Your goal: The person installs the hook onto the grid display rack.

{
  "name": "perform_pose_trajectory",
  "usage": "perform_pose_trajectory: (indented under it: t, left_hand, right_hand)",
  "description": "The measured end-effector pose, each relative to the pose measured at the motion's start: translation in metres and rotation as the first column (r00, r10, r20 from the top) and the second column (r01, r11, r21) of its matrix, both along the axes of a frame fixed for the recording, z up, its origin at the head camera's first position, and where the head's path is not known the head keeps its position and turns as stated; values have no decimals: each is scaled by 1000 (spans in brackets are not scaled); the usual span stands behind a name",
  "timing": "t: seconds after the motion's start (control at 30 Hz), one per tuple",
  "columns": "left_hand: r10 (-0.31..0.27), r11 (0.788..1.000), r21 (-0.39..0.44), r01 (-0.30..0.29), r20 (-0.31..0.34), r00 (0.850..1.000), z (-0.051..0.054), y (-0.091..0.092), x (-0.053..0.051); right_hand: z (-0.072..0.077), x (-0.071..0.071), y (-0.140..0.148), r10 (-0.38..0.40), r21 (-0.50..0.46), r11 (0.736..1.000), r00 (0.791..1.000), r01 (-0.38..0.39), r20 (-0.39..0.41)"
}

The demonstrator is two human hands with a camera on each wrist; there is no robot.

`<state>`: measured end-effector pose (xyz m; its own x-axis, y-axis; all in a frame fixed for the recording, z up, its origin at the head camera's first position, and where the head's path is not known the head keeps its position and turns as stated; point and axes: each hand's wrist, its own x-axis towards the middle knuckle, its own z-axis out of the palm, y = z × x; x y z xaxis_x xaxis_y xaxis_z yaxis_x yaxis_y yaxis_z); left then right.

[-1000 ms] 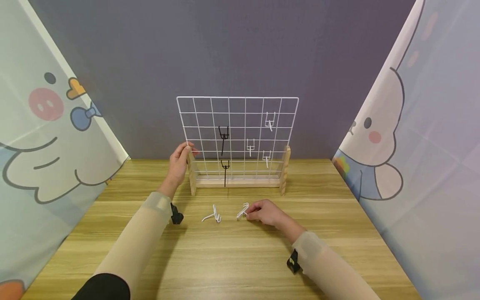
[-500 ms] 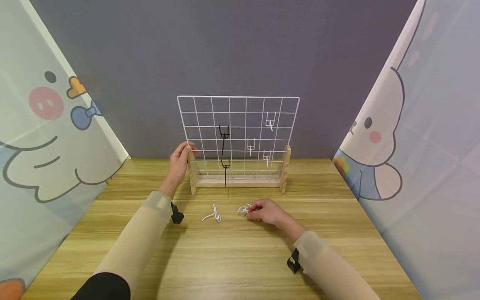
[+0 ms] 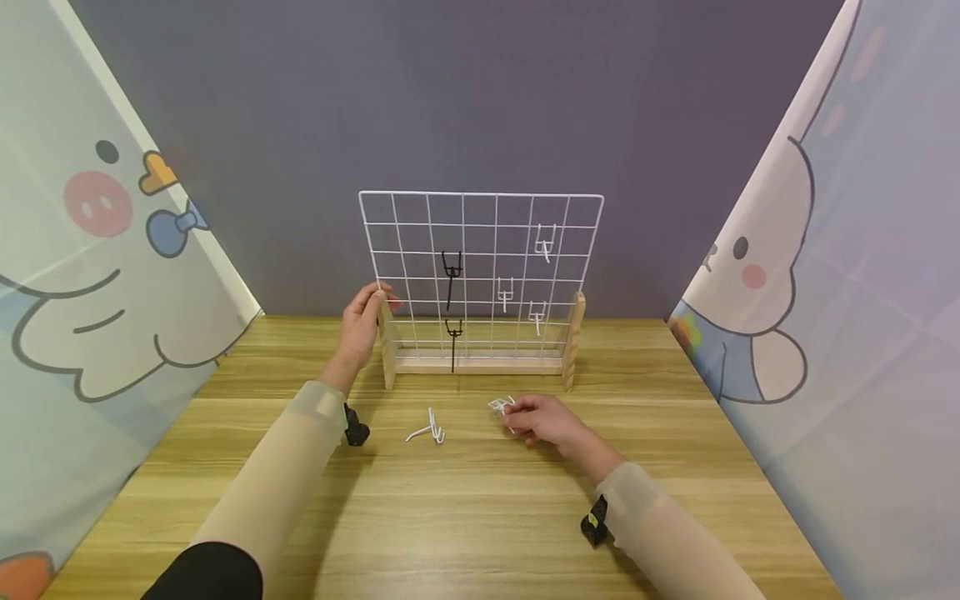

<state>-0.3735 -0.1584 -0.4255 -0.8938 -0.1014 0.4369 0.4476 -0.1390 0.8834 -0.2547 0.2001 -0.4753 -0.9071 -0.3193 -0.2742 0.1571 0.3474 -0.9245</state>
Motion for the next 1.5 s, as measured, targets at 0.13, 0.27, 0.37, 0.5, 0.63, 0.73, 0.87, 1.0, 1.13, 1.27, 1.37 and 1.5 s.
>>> perform_pose_trajectory:
  t: [0.13, 0.27, 0.37, 0.5, 0.63, 0.73, 0.87, 1.0, 1.13, 1.27, 1.37, 1.5]
  left_hand:
    - [-4, 1000, 4, 4, 7, 1000, 0, 1, -1]
    - [7, 1000, -2, -6, 15, 1000, 1, 3, 0]
    - [10, 1000, 0, -10, 10, 1000, 1, 4, 1]
    - [8, 1000, 10, -8, -6, 1000, 0, 4, 1]
    - [6, 1000, 8, -6, -10, 1000, -2, 3, -1]
    - [6, 1000, 12, -6, -9, 1000, -2, 3, -2]
    - [9, 1000, 20, -9, -2, 1000, 1, 3, 1]
    - [8, 1000, 14, -8, 0, 1000, 2, 3, 2]
    - [5, 1000, 12, -5, 7, 1000, 1, 2, 1]
    - [2, 1000, 16, -2, 3, 1000, 0, 2, 0]
    - [2, 1000, 12, -2, -6, 1000, 0, 1, 0]
    - [10, 1000, 19, -10, -9, 1000, 0, 2, 1]
  right_hand:
    - [3, 1, 2, -20, -60, 998, 1000, 21, 12]
    - [5, 4, 3, -12, -110, 994, 1000, 14, 19]
    - [9, 6, 4, -6, -144, 990, 1000, 8, 15]
    - [22, 8, 6, -26, -202, 979, 1000, 23, -13]
    - [42, 8, 10, -81, -278, 958, 996, 70, -28]
    - [59, 5, 16, -121, -318, 942, 992, 103, -38]
    - [78, 1, 25, -168, -321, 937, 983, 137, -71]
    - [93, -5, 32, -210, -323, 931, 973, 169, -96]
    - [102, -12, 39, -240, -338, 922, 963, 186, -122]
    - [109, -18, 43, -262, -351, 915, 954, 198, -145]
    - [114, -23, 45, -288, -372, 903, 945, 216, -152]
    - [122, -27, 47, -335, -411, 879, 927, 243, -168]
